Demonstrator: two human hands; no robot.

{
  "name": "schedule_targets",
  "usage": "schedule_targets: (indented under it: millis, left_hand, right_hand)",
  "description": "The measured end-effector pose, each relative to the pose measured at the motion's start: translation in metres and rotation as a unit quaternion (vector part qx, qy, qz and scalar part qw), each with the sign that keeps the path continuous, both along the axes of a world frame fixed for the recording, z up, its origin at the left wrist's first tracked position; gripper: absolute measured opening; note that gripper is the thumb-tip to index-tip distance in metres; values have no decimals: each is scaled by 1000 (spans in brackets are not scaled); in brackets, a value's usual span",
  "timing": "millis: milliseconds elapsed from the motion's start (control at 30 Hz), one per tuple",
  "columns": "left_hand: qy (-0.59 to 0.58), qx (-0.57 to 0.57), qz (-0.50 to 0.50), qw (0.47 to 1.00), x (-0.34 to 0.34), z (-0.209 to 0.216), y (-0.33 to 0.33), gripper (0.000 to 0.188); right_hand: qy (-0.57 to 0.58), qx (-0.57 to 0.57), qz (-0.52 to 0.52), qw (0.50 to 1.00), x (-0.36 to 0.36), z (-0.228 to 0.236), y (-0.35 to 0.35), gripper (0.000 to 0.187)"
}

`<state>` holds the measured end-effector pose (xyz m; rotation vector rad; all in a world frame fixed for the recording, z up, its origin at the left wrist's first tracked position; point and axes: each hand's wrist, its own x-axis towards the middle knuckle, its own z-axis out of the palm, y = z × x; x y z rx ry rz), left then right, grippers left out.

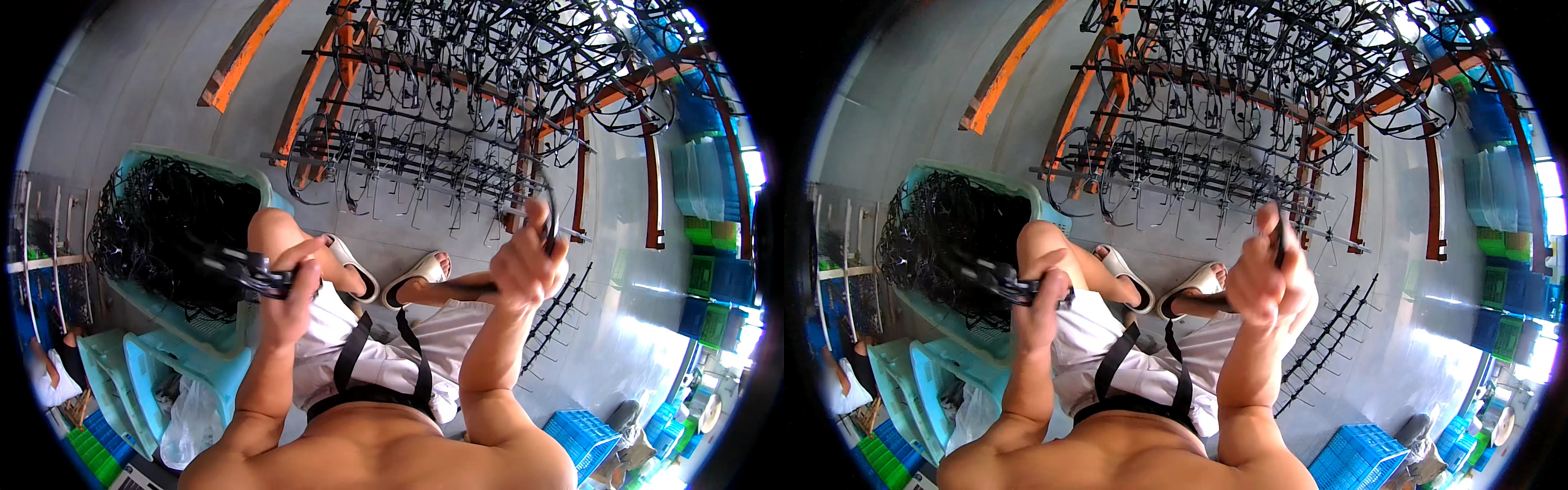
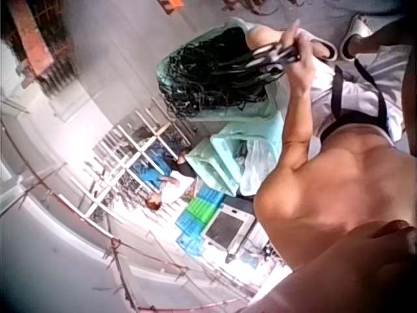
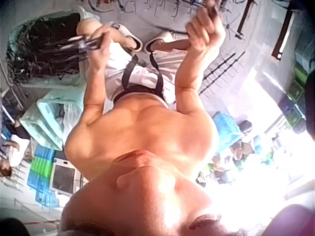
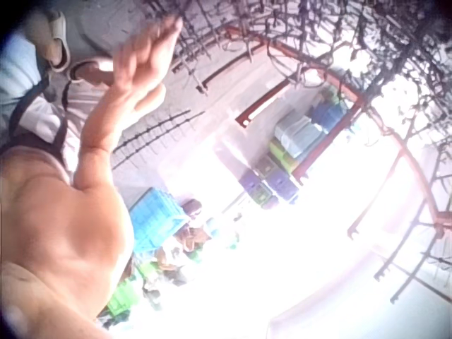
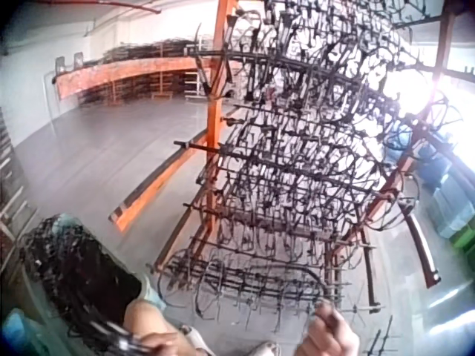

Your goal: The person sits on the floor and repeatedly picks up black wire components from a green basket, then attaches them to a metal rack. The person handles the components one at a time, looping them onto horizontal bars of the rack.

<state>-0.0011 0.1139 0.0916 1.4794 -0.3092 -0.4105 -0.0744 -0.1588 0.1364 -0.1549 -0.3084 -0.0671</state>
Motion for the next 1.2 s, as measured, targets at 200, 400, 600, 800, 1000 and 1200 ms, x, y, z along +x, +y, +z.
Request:
schedule_targets:
  millis: [200, 400, 600, 800, 1000, 1200]
  left_hand:
    - [-239, 255, 17, 937, 5, -52, -67, 28]
    - [-306, 301, -10, 903, 16, -93, -101, 20]
    - [-234, 200, 33, 951, 13, -99, -106, 13]
    - [-283, 238, 20, 929, 16, -97, -104, 16]
    - [-206, 230, 51, 950, 12, -100, -107, 22]
    - [-59, 123, 20, 990, 17, -111, -112, 23]
  right_hand:
    - [366, -181, -92, 908, 94, -54, 21, 11]
    - [420, -278, -153, 850, 120, -125, 32, 14]
    - [395, -306, -174, 849, 116, -129, 35, 13]
    - [387, -301, -190, 850, 109, -124, 41, 12]
    - [384, -322, -218, 837, 107, -123, 47, 14]
    - [428, -269, -116, 855, 96, -100, 40, 16]
